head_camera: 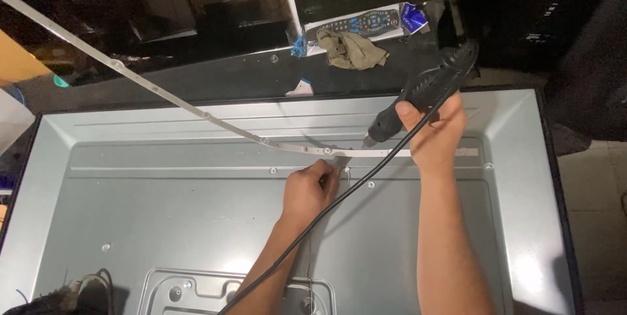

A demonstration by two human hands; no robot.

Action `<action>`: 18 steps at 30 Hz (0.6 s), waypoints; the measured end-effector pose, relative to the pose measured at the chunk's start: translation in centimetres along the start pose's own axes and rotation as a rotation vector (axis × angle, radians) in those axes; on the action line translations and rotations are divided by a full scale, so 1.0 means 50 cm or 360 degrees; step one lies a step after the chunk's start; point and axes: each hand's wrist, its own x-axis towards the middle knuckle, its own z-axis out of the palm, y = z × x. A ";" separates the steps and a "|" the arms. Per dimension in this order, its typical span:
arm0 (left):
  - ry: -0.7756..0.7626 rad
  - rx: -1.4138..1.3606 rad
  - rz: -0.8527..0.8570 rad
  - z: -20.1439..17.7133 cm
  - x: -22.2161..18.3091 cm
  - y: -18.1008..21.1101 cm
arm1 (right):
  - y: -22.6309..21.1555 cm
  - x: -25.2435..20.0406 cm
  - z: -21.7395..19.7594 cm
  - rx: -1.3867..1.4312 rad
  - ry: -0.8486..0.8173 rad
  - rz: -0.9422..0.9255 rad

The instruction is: Removing LED backlight strips from a television panel using a scraper and a rotary tool.

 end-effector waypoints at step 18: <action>-0.0022 0.0023 0.0064 0.006 0.012 -0.011 | 0.004 -0.001 0.005 0.0106 0.0033 -0.0039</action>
